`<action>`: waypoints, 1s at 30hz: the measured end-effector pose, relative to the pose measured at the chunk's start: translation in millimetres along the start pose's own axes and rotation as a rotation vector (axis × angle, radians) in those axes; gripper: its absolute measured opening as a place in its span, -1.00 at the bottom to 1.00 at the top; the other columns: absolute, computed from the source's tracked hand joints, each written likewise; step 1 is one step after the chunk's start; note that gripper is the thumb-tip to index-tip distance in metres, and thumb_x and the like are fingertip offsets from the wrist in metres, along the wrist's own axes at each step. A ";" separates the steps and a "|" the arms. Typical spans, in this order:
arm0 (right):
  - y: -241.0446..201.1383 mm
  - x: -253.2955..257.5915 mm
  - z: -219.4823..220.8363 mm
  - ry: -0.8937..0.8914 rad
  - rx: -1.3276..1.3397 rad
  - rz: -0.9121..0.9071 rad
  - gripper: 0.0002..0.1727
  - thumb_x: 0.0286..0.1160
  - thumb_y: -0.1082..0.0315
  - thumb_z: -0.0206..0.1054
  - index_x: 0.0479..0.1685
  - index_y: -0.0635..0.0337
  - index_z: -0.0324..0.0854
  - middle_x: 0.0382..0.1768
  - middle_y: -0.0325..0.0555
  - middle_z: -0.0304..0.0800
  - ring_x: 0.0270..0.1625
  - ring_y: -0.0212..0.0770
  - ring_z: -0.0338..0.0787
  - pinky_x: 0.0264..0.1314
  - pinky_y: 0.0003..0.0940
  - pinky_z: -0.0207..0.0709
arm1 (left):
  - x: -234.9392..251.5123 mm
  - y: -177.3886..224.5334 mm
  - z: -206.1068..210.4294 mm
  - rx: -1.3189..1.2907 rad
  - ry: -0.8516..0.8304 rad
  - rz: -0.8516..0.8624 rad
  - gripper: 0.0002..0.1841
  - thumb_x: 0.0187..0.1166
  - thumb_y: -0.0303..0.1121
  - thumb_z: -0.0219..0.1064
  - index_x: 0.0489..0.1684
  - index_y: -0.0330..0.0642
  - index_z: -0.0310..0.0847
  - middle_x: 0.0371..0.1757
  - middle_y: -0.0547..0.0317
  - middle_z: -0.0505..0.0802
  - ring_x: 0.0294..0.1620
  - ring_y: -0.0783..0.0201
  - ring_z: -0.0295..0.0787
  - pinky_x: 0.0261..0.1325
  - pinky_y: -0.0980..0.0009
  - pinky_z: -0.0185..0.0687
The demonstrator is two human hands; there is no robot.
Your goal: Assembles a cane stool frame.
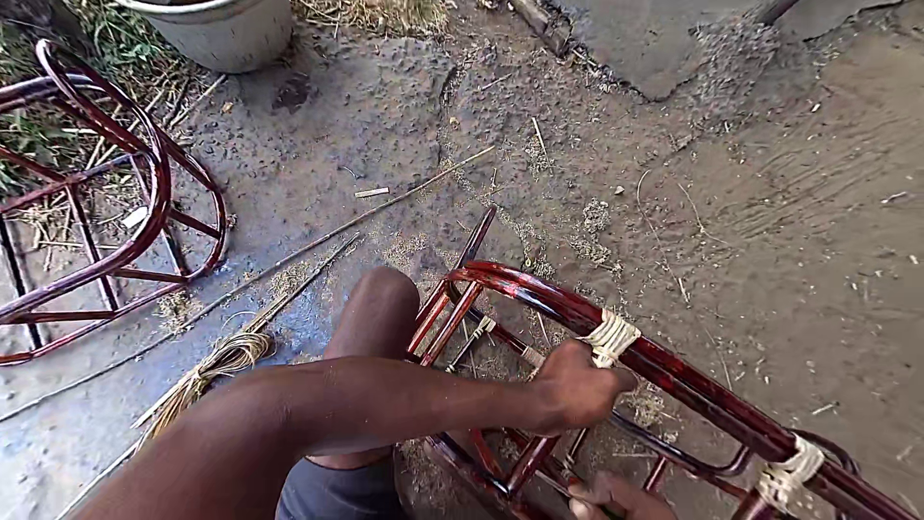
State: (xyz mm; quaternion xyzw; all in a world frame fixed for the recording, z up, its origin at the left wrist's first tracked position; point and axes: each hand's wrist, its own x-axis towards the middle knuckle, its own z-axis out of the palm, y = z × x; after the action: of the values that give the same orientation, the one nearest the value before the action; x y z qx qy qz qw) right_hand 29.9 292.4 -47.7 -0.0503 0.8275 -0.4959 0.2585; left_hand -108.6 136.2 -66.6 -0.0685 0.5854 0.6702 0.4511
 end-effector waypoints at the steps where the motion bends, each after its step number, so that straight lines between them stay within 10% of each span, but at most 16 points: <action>1: 6.2 0.2 4.0 0.007 0.043 -0.031 -0.78 0.63 0.21 0.35 -0.25 0.19 0.64 -0.53 -0.31 0.69 -0.52 -0.56 0.62 -0.44 -0.56 0.54 | -1.9 0.5 -0.4 0.005 0.000 -0.006 -0.78 0.66 -0.24 0.36 -0.21 -0.25 0.62 -0.46 0.14 0.61 -0.52 0.31 0.46 -0.40 0.30 0.42; 6: 41.7 3.5 17.2 0.047 0.214 -0.171 -0.74 0.70 -0.01 0.29 -0.18 -0.05 0.64 -0.49 -0.52 0.67 -0.46 -0.71 0.58 -0.40 -0.72 0.50 | 7.6 -10.2 4.2 -0.108 -0.022 0.018 -0.74 0.66 -0.27 0.29 -0.46 -0.16 0.46 -0.69 0.26 0.43 -0.77 0.38 0.24 -0.69 0.43 0.18; 12: -19.9 -7.3 18.0 0.048 0.161 0.224 -0.86 0.58 0.15 0.32 -0.27 -0.06 0.63 -0.70 -0.46 0.50 -0.68 -0.54 0.42 -0.61 -0.58 0.28 | 1.5 -10.2 0.8 -0.191 -0.040 -0.029 -0.66 0.69 -0.30 0.24 -0.59 -0.07 0.32 -0.78 0.33 0.31 -0.85 0.42 0.11 -0.75 0.51 0.04; 18: 27.0 3.5 24.9 0.034 0.311 -0.035 -0.83 0.58 0.07 0.40 -0.28 -0.10 0.63 -0.63 -0.56 0.51 -0.63 -0.68 0.41 -0.58 -0.71 0.30 | 4.3 -8.5 -1.7 -0.273 -0.102 -0.019 -0.64 0.73 -0.34 0.18 -0.61 -0.01 0.25 -0.80 0.39 0.26 -0.87 0.48 0.03 -0.80 0.57 -0.06; 23: -23.2 9.2 5.3 -0.041 0.093 0.179 -0.91 0.53 0.23 0.31 -0.28 -0.03 0.64 -0.70 -0.50 0.51 -0.66 -0.60 0.42 -0.57 -0.64 0.29 | 5.8 -7.4 -2.9 -0.328 -0.142 -0.012 -0.62 0.73 -0.38 0.15 -0.64 0.00 0.22 -0.82 0.41 0.23 -0.88 0.51 -0.01 -0.81 0.60 -0.11; 30: 42.2 25.2 10.4 -0.187 0.538 -0.046 -0.74 0.48 -0.07 0.50 -0.28 -0.16 0.65 -0.70 -0.50 0.47 -0.73 -0.68 0.29 -0.70 -0.75 0.13 | 11.0 -8.6 -2.7 -0.365 -0.194 -0.015 -0.61 0.75 -0.38 0.11 -0.64 0.01 0.20 -0.82 0.43 0.20 -0.90 0.52 -0.04 -0.84 0.62 -0.11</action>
State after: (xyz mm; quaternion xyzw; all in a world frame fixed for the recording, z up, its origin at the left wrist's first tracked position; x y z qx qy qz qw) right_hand 20.5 296.8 -96.9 -0.0439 0.6374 -0.6966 0.3263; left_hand -110.3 138.9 -80.4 -0.0888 0.4075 0.7652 0.4905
